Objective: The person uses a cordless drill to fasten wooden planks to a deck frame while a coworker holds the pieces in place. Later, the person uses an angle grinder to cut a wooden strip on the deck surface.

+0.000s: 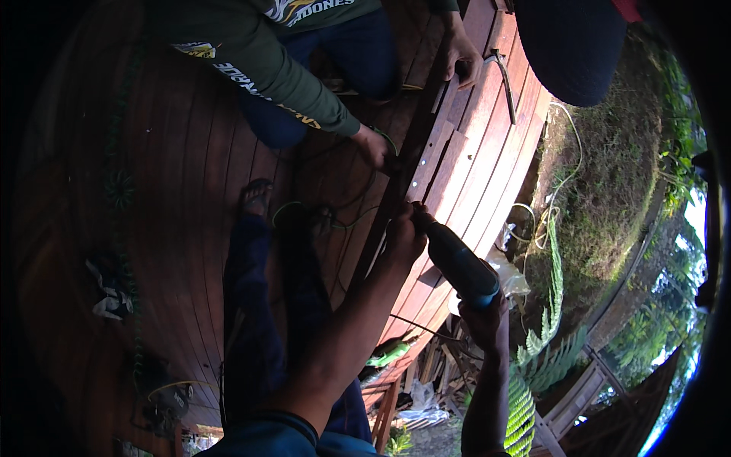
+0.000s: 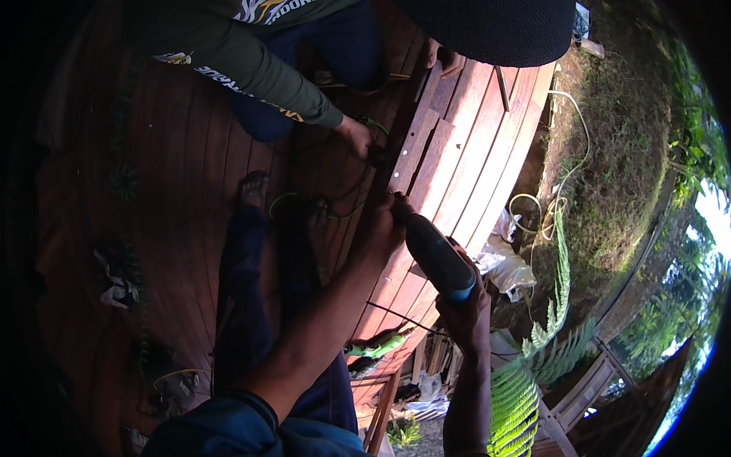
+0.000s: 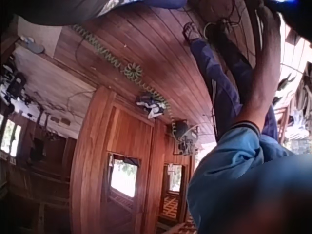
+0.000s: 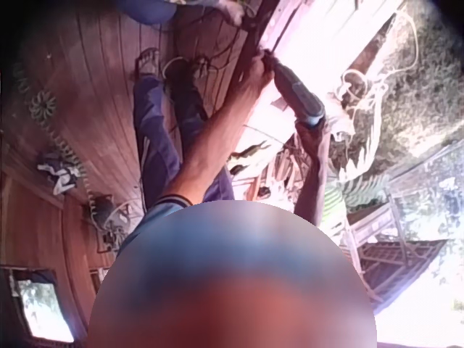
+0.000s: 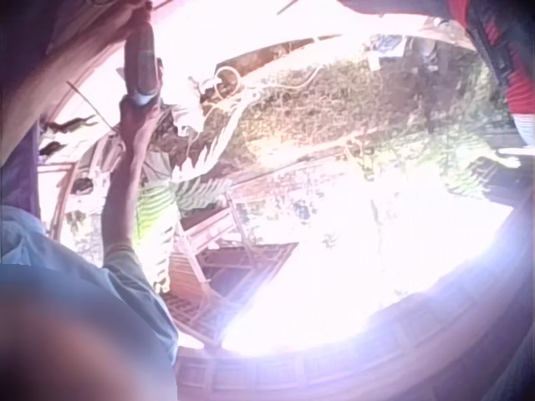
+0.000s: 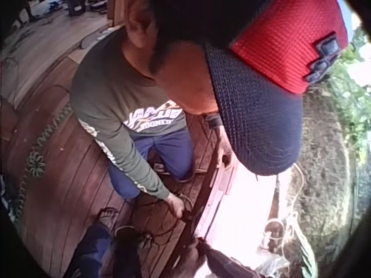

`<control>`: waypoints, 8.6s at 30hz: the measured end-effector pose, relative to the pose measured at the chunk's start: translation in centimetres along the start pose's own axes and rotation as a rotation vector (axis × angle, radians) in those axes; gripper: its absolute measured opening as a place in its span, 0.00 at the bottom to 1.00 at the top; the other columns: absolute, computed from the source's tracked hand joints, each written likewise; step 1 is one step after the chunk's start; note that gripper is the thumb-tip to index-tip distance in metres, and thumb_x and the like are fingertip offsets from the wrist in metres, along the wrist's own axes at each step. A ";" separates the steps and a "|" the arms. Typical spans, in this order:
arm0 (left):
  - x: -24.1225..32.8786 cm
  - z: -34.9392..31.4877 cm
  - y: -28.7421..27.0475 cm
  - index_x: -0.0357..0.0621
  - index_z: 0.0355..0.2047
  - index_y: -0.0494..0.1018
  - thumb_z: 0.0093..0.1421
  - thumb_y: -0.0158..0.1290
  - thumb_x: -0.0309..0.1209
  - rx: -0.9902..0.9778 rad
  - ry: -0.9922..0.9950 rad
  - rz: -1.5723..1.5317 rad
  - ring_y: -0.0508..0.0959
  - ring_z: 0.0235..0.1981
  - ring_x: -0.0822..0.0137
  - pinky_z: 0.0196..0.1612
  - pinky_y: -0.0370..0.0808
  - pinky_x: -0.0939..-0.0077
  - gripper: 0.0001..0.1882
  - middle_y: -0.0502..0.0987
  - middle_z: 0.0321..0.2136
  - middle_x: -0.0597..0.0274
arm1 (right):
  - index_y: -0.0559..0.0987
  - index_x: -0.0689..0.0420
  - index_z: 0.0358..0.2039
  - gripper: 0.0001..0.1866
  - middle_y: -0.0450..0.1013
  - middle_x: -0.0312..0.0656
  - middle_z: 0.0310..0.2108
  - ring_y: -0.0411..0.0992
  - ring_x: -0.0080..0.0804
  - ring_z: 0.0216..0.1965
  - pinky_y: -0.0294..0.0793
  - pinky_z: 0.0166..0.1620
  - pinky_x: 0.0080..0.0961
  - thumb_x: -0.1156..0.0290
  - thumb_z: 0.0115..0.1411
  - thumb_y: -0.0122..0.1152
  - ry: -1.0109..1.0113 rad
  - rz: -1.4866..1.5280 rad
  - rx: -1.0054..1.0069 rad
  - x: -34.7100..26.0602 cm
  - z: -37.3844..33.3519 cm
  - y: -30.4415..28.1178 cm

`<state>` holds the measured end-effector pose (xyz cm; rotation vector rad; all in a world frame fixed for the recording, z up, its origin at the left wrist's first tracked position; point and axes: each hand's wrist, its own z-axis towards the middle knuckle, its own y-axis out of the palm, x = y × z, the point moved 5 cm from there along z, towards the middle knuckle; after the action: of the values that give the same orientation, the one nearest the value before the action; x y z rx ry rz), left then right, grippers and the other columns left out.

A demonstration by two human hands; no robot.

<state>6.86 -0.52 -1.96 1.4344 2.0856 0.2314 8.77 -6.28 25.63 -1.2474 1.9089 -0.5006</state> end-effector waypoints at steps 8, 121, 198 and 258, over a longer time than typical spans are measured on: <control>-0.4 0.0 0.0 0.39 0.43 0.72 0.75 0.43 0.31 0.066 -0.012 -0.079 0.77 0.35 0.61 0.41 0.78 0.66 0.10 0.77 0.34 0.55 | 0.70 0.54 0.65 0.40 0.79 0.52 0.50 0.79 0.44 0.51 0.78 0.53 0.38 0.81 0.48 0.62 0.033 -0.070 -0.073 -1.3 1.0 -0.9; 4.7 -3.4 -3.8 0.36 0.57 0.71 0.54 0.53 0.19 0.081 0.993 1.777 0.81 0.41 0.50 0.43 0.79 0.62 0.28 0.80 0.44 0.43 | 0.78 0.52 0.58 0.29 0.82 0.50 0.44 0.82 0.52 0.43 0.82 0.44 0.43 0.73 0.53 0.70 -0.294 -0.753 -0.196 -8.2 7.6 -1.8; -25.7 -1.6 -5.0 0.34 0.38 0.72 0.66 0.46 0.27 -1.733 0.351 2.722 0.84 0.36 0.40 0.37 0.82 0.47 0.08 0.78 0.38 0.43 | 0.76 0.67 0.52 0.30 0.78 0.43 0.33 0.76 0.30 0.34 0.78 0.43 0.29 0.76 0.46 0.68 0.639 0.814 0.502 13.7 -31.3 7.8; 0.7 7.5 11.2 0.34 0.52 0.66 0.76 0.42 0.39 0.073 -0.080 0.124 0.80 0.47 0.48 0.57 0.79 0.50 0.18 0.76 0.44 0.43 | 0.70 0.49 0.64 0.35 0.82 0.56 0.38 0.83 0.56 0.40 0.82 0.40 0.44 0.79 0.54 0.62 -0.141 -0.041 0.178 -5.0 7.8 -4.6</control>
<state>19.75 3.26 -3.24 1.5927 1.9613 0.1453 18.61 -3.12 26.02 -1.1756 1.6855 -0.5753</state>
